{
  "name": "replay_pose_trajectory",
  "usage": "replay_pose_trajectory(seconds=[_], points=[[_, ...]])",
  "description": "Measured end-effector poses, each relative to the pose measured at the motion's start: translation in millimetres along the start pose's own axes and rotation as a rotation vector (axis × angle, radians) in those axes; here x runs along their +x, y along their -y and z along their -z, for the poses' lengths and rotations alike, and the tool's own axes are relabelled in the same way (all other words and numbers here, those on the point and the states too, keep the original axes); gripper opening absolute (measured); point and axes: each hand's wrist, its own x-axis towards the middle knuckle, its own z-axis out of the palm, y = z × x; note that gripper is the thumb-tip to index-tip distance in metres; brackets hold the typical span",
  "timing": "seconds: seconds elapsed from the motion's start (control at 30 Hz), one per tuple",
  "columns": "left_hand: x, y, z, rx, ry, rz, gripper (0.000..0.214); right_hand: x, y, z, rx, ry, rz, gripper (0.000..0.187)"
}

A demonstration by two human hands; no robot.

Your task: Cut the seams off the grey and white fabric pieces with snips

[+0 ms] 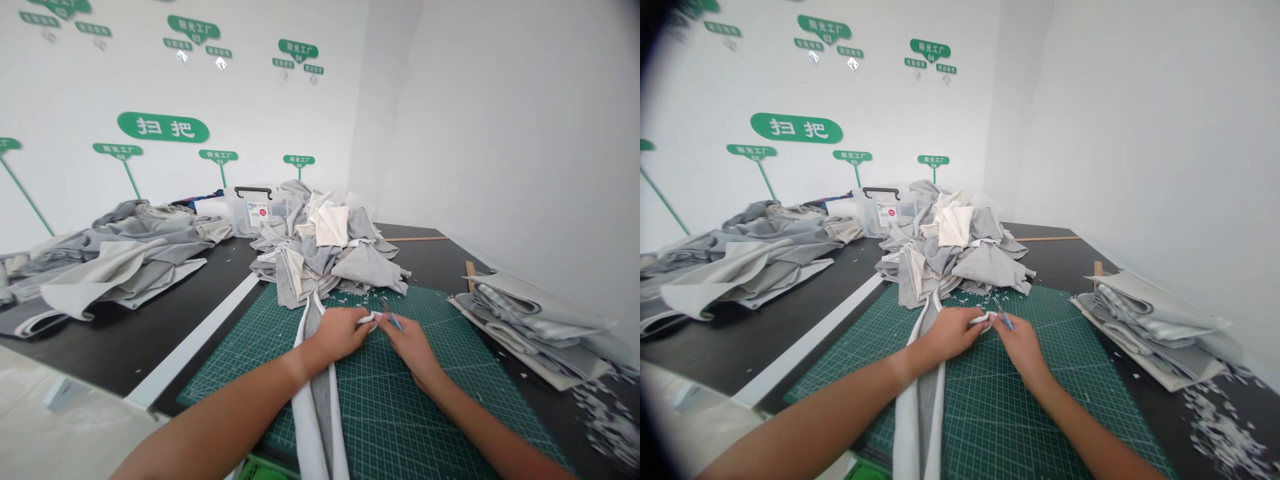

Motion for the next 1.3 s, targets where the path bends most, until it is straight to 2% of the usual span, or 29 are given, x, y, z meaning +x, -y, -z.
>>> replay_pose_trajectory(seconds=[0.1,0.27,0.37,0.53,0.6,0.67,0.8,0.93,1.13,1.2,1.3], points=[[2,4,-0.4,-0.157,-0.011,0.079,0.042,-1,4,0,0.101,0.020,-0.031,0.046],[7,11,-1.3,-0.337,0.058,0.125,0.049,-3,5,0,0.221,0.078,-0.071,0.048],[7,11,-2.8,-0.362,0.046,0.115,0.045,-4,5,-2,0.222,0.084,-0.090,0.046],[6,6,-4.7,-0.274,-0.038,0.109,0.038,-5,5,-2,0.142,-0.016,-0.103,0.045],[6,7,-4.5,-0.277,-0.033,0.129,0.041,-5,6,-2,0.172,-0.015,-0.094,0.046],[7,8,-3.6,-0.361,0.013,0.161,0.047,-6,8,-1,0.238,0.020,-0.106,0.049],[9,14,-1.3,-0.687,0.122,0.194,0.049,-6,12,1,0.355,0.142,-0.153,0.054],[9,17,0.3,-0.957,0.178,0.189,0.050,-6,18,3,0.399,0.196,-0.171,0.056],[8,17,-0.1,-1.100,0.312,0.167,0.050,-8,23,3,0.425,0.274,-0.145,0.051],[8,18,-2.6,-1.109,0.281,0.156,0.048,-7,20,1,0.417,0.245,-0.146,0.049],[10,20,-8.0,-0.997,0.162,0.162,0.047,-4,14,-1,0.374,0.152,-0.160,0.051]])
